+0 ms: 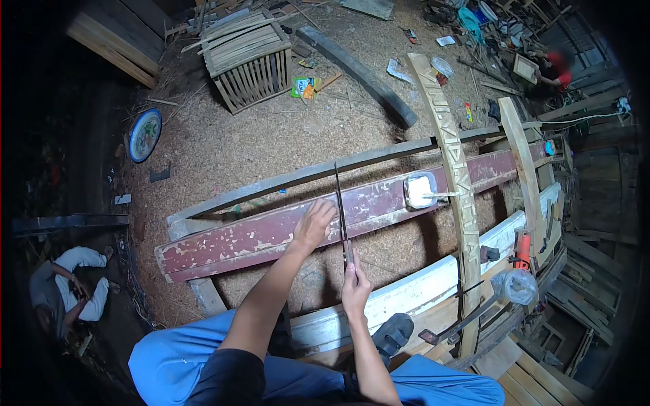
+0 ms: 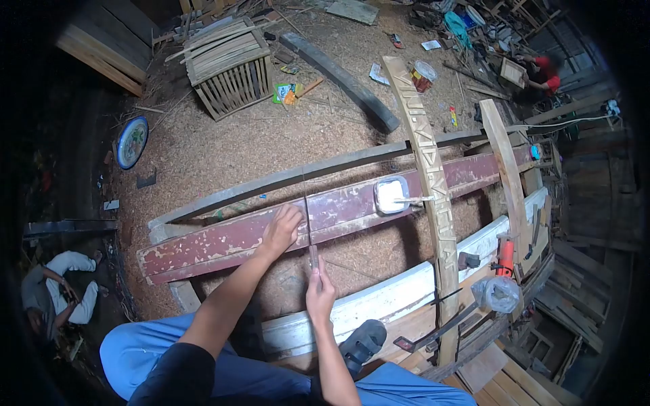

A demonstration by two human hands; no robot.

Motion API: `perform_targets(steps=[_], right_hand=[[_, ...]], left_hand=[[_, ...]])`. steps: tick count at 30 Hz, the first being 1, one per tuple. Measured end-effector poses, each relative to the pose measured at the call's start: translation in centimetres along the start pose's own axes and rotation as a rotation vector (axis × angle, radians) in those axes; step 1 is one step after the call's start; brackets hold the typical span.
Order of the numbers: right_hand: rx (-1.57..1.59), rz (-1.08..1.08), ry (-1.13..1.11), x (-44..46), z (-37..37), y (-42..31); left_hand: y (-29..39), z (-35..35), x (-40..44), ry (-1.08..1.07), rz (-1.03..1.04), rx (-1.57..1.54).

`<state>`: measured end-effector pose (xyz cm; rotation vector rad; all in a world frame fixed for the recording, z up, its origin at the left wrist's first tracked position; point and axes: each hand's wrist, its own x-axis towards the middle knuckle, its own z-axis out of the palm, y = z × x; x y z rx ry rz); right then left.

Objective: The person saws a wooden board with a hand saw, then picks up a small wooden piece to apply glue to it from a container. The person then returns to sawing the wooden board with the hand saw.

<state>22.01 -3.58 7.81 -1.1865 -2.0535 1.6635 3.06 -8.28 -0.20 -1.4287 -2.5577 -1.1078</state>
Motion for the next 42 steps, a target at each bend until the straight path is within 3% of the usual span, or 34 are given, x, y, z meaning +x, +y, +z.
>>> perform_targets(steps=[2, 5, 9, 12, 13, 17, 21, 22, 25, 26, 30, 36, 42], right_hand=[[-0.002, -0.002, 0.018, 0.5, 0.3, 0.0], [-0.103, -0.006, 0.029, 1.9, 1.1, -0.7], [-0.035, -0.196, 0.079, -1.3, 0.2, 0.9], [-0.098, 0.014, 0.051, -0.5, -0.1, 1.0], [-0.088, 0.098, 0.023, -0.1, -0.4, 0.6], [-0.105, -0.114, 0.068, -1.6, -3.0, 1.4], [0.005, -0.038, 0.165, -0.9, -2.6, -0.4], [-0.013, -0.123, 0.175, 0.4, -1.9, 0.0], [0.029, -0.091, 0.1, 3.0, -0.3, -1.1], [0.014, 0.045, 0.029, 3.3, -0.4, -2.3], [-0.002, -0.061, 0.048, 4.4, 0.9, -1.3], [-0.067, 0.021, -0.009, 3.6, 0.2, -1.7], [-0.059, -0.056, 0.041, 4.3, 1.2, -2.3]], left_hand=[[0.1, -0.2, -0.1, -0.034, 0.035, -0.013], [0.3, 0.2, 0.5, -0.01, -0.109, -0.093], [-0.3, 0.5, 0.2, 0.063, -0.091, -0.076], [0.0, 0.8, 0.5, 0.055, -0.229, -0.081], [-0.1, 0.9, 0.5, 0.059, -0.23, -0.084], [-0.5, 0.9, 0.3, 0.07, -0.168, -0.062], [0.0, 0.6, 0.7, 0.066, -0.157, -0.072], [-0.1, 0.6, 0.6, 0.067, -0.155, -0.067], [0.0, 0.8, 0.7, 0.08, -0.164, -0.055], [0.0, 0.7, 0.7, 0.082, -0.159, -0.06], [-0.2, 0.8, 0.6, 0.086, -0.16, -0.073], [-0.4, 1.0, 0.5, 0.069, -0.158, -0.061], [-0.6, 1.0, 0.2, 0.008, -0.153, -0.08]])
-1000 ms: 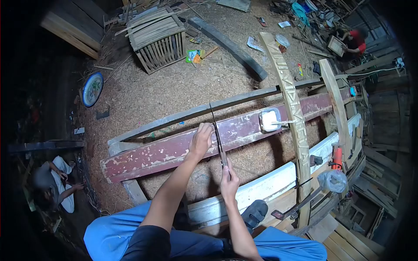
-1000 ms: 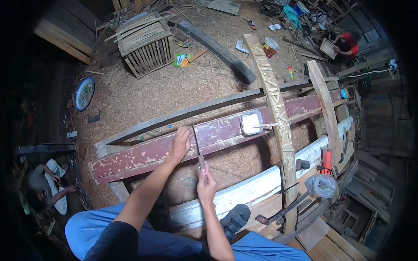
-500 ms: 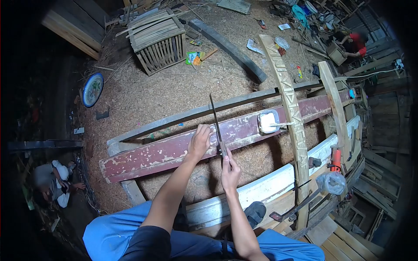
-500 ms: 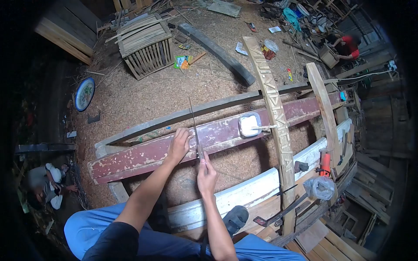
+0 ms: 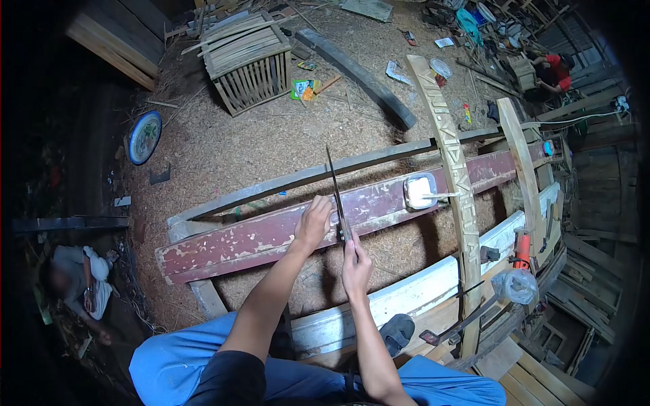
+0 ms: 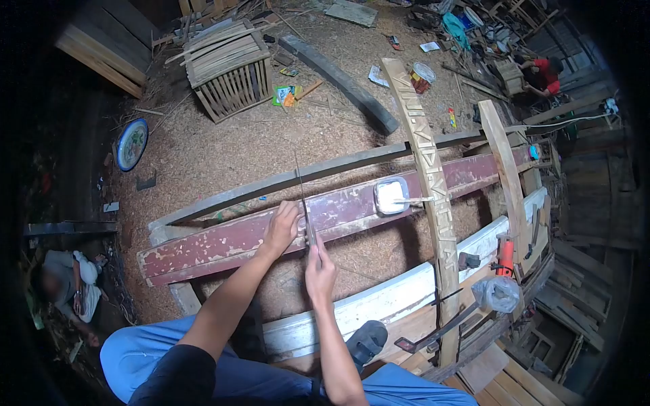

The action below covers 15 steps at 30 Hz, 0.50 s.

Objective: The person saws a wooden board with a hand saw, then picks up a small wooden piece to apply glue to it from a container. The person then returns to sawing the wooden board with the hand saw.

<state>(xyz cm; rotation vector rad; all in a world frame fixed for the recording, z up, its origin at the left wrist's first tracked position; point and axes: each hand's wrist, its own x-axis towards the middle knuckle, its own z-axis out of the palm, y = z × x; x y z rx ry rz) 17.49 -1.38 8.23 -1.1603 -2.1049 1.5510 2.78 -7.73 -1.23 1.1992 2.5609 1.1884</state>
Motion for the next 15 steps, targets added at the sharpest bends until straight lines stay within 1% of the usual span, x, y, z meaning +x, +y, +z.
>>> perform_targets(steps=[1, 3, 5, 7, 8, 10, 11, 13, 15], right_hand=[[-0.008, 0.03, -0.03, 0.4, 0.1, -0.5], [0.007, -0.012, -0.018, -0.3, 0.2, 0.2], [-0.039, -0.032, 0.027, -3.2, -0.4, 2.0], [-0.134, 0.047, 0.012, -6.9, -1.8, 3.5], [-0.141, 0.046, 0.017, -8.2, -2.6, 4.0], [0.034, 0.099, 0.064, -9.5, -3.5, 4.2], [0.036, 0.096, 0.065, -9.2, -3.4, 4.4], [0.085, 0.023, 0.148, -7.3, -3.1, 2.6], [0.091, 0.002, 0.122, -4.5, -2.4, 1.4]], left_hand=[[0.1, 0.0, -0.1, -0.001, 0.001, -0.001], [0.5, -0.2, 0.0, 0.042, 0.012, 0.034], [0.7, -0.2, 0.4, 0.082, 0.018, 0.015], [0.9, -0.3, 0.2, 0.108, 0.027, -0.007], [0.9, -0.3, 0.2, 0.095, 0.018, -0.015], [0.7, -0.2, 0.2, 0.083, 0.008, -0.023], [0.6, -0.2, 0.2, 0.084, 0.011, -0.022], [0.6, -0.4, 0.2, 0.068, 0.034, -0.024], [0.5, -0.3, 0.3, 0.078, 0.022, -0.025]])
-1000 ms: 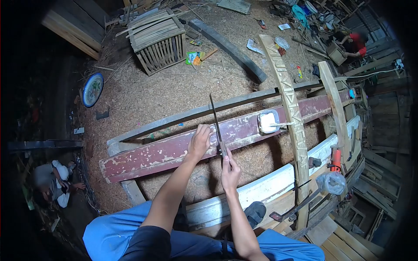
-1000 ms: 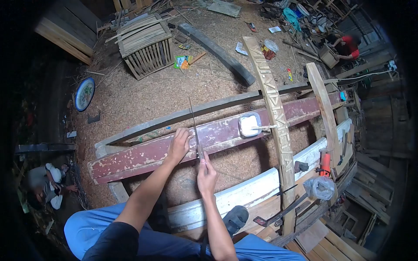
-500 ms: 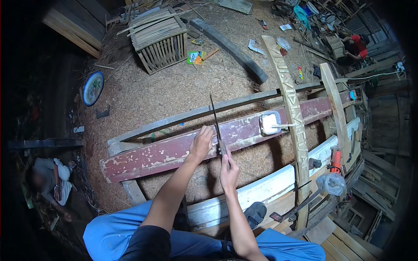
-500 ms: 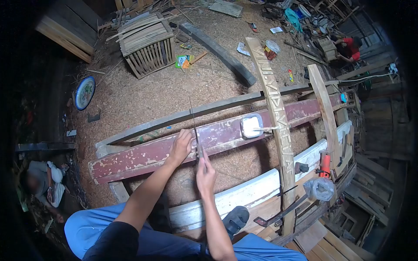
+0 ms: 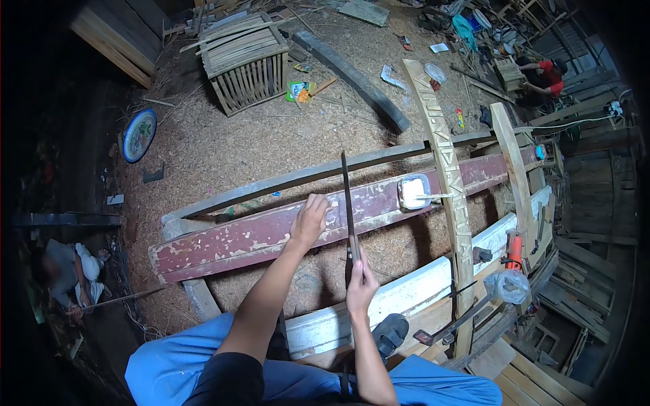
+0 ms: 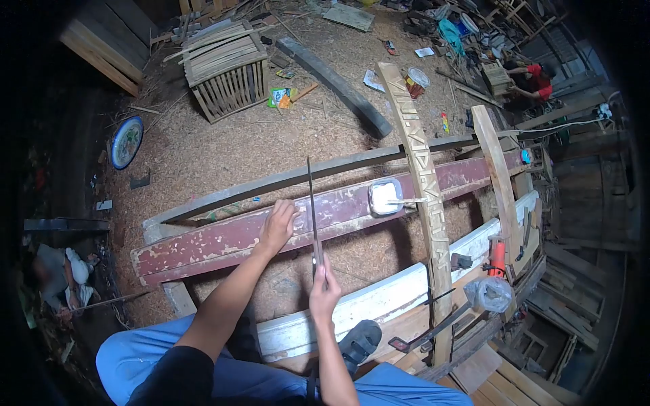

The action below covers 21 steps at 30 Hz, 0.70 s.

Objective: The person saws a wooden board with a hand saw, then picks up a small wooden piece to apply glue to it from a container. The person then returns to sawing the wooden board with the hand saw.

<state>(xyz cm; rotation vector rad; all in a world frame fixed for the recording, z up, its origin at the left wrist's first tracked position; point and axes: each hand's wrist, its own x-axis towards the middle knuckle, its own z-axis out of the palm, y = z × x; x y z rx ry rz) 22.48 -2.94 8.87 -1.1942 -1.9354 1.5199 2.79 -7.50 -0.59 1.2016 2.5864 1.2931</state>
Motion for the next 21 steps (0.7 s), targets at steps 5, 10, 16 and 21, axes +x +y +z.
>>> perform_targets(steps=[5, 10, 16, 21], right_hand=[[-0.004, -0.051, -0.107, 4.7, 2.7, 0.1], [0.008, -0.008, -0.139, 5.9, 3.7, -0.2], [-0.057, -0.062, -0.139, 5.8, 3.9, 0.1], [-0.093, -0.145, -0.106, 4.5, 4.2, 0.5]], left_hand=[[0.2, 0.0, 0.0, -0.004, -0.018, 0.013], [0.2, -0.2, 0.0, -0.009, -0.016, 0.006], [0.2, 0.1, 0.0, -0.009, -0.028, 0.014], [0.7, -0.2, 0.0, 0.012, -0.042, 0.02]])
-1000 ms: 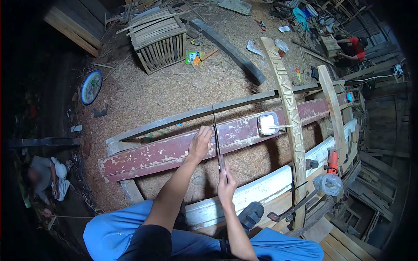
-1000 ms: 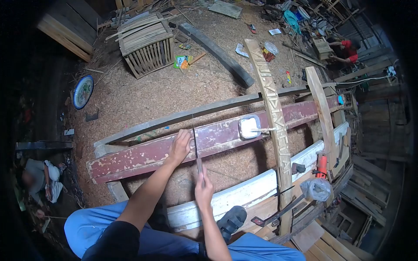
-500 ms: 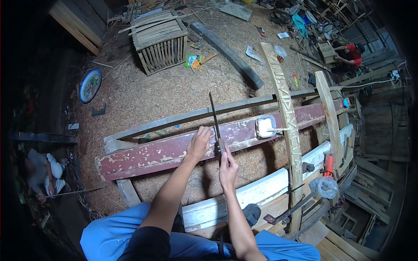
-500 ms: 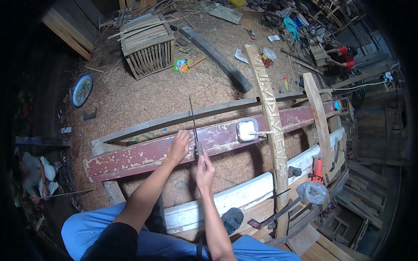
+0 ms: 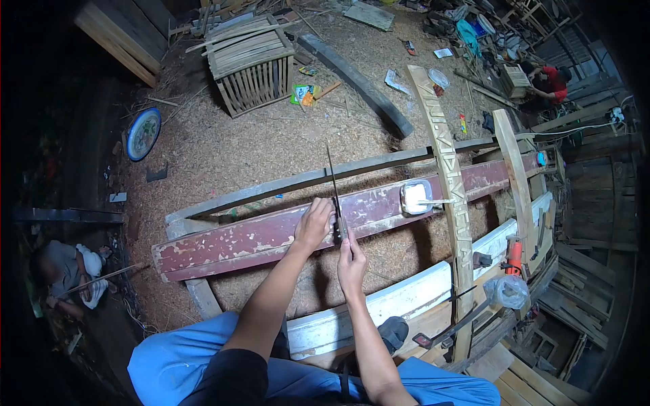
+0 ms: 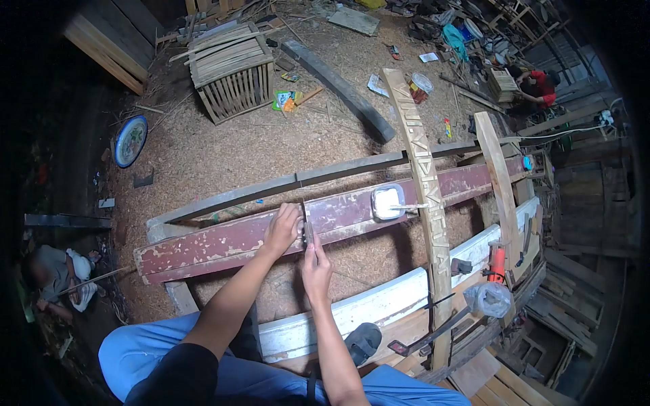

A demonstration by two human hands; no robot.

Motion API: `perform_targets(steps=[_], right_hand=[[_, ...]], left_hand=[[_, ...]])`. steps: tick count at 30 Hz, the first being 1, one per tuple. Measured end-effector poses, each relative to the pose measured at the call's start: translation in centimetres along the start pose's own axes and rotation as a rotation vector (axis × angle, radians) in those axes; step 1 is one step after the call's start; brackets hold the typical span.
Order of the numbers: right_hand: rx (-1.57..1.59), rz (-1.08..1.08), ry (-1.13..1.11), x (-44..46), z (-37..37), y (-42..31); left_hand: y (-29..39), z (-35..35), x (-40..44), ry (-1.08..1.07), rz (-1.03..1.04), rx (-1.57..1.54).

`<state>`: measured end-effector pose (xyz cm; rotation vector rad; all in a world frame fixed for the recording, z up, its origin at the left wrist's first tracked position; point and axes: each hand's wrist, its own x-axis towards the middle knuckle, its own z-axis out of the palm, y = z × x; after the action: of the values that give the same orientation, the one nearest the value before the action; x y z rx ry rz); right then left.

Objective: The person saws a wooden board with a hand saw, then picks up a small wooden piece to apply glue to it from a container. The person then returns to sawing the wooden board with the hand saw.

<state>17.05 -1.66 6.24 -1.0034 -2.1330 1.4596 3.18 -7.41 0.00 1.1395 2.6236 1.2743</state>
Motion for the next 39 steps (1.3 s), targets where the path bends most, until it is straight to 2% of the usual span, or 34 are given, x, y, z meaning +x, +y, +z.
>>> perform_targets(steps=[1, 4, 7, 12, 14, 21, 29, 31, 35, 37, 38, 39], right_hand=[[-0.001, 0.0, 0.004, -1.0, -0.5, -0.2], [0.012, 0.209, -0.052, -3.7, -2.1, 0.0], [0.07, 0.137, -0.001, -3.2, -2.4, 0.1], [0.12, 0.199, 0.077, -3.7, -2.0, -0.5], [0.143, 0.143, 0.137, -3.1, -2.0, -1.7], [0.091, 0.072, 0.014, -0.4, -1.5, -0.1], [0.007, -0.006, -0.003, -0.5, -0.5, 0.8], [0.003, 0.108, -0.07, -0.6, -1.3, -0.2], [0.014, 0.012, 0.014, -1.8, -0.4, 0.6], [-0.057, 0.076, 0.008, -2.3, -0.3, 0.1], [0.002, 0.208, -0.05, -2.5, -0.7, 0.1], [0.006, 0.221, -0.048, -3.3, -0.8, 0.2]], left_hand=[[0.0, 0.0, 0.0, -0.001, 0.003, -0.003], [-0.1, 0.1, -0.4, -0.038, 0.035, 0.007], [-0.5, -0.2, -0.3, -0.054, 0.146, 0.069], [-0.5, 0.4, -0.3, -0.065, 0.06, 0.015], [-0.4, 0.2, -0.3, -0.058, 0.066, 0.013], [-0.1, 0.0, 0.1, -0.025, 0.094, 0.007], [-0.4, 0.5, -0.1, -0.038, 0.041, 0.019], [0.0, 0.4, -0.1, -0.027, 0.045, 0.017], [-0.1, 0.5, -0.1, -0.036, 0.013, 0.013], [-0.2, 0.5, 0.3, -0.019, 0.015, 0.02], [-0.1, 0.7, -0.2, -0.011, 0.009, 0.025], [0.1, 0.7, -0.8, -0.024, 0.007, 0.026]])
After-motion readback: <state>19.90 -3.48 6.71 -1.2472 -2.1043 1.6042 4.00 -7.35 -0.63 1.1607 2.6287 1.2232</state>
